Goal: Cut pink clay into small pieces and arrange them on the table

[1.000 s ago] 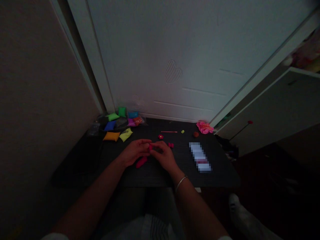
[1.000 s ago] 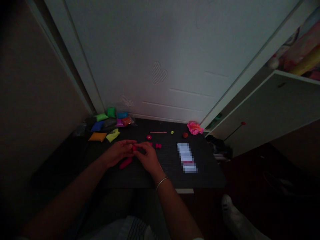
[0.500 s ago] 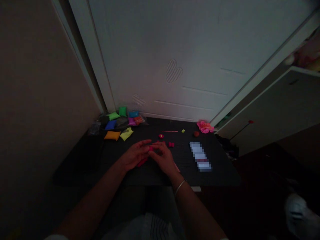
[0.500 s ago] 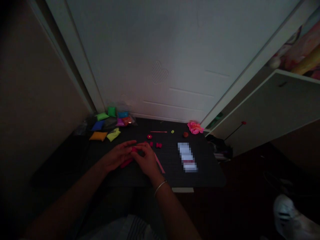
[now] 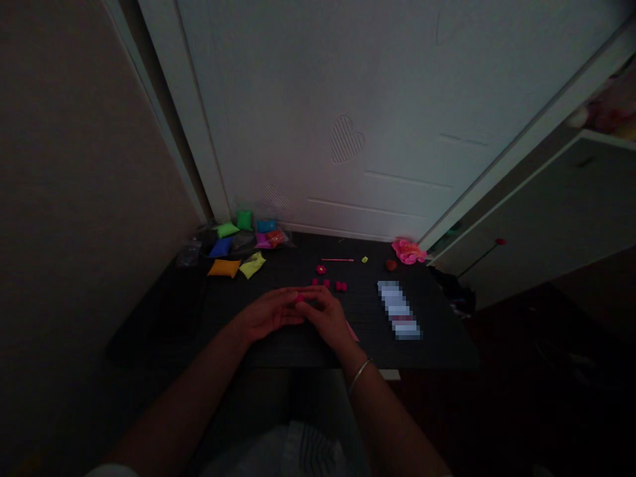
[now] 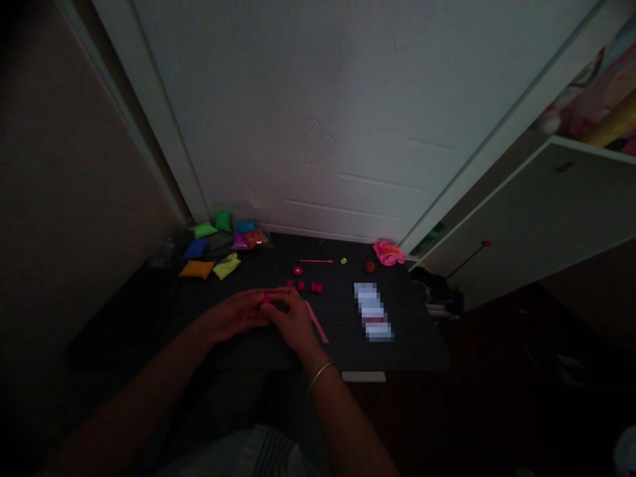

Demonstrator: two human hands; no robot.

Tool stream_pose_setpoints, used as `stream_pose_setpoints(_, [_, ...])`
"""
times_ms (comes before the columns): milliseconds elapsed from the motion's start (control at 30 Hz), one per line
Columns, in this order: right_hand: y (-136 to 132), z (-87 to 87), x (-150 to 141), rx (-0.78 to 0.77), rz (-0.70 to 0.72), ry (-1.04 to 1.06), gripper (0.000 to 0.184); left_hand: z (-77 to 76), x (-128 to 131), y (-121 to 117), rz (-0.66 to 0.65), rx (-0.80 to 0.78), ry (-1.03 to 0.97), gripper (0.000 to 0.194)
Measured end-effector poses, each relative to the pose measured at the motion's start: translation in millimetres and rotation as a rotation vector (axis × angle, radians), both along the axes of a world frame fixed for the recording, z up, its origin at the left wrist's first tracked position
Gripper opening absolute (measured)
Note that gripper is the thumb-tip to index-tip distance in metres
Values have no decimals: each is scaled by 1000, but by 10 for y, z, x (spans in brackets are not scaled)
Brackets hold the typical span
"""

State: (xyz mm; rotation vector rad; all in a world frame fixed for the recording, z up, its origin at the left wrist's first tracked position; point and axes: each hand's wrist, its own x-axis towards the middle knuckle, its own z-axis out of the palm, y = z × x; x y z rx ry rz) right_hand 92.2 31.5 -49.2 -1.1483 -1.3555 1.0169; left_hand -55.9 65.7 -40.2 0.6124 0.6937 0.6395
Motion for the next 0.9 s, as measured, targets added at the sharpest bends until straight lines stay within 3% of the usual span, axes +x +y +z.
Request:
stream_pose_setpoints(133, [-32, 5, -5, 16, -7, -42, 13, 17, 2, -10, 26, -6, 47, 19])
stream_pose_setpoints(300, [-83, 10, -18, 2, -43, -121, 31, 55, 21, -21, 107, -4, 106, 14])
stream_pose_setpoints(467, [-86, 4, -20, -29, -120, -112, 14, 85, 1, -30, 85, 71, 189, 28])
stream_pose_setpoints(533, [-88, 4, -15, -77, -141, -70, 14, 89, -31, -27, 44, 186, 259, 38])
stream_pose_setpoints(667, [-109, 2, -9, -206, -140, 36, 24, 93, -84, -41, -10, 606, 456, 56])
stream_pose_setpoints(800, [-135, 8, -35, -248, -99, 110, 23, 105, -59, -88, 28, 907, 634, 41])
stream_pose_setpoints(900, [-154, 19, -70, -205, -120, 75, 22, 112, -25, -109, 84, 1012, 730, 33])
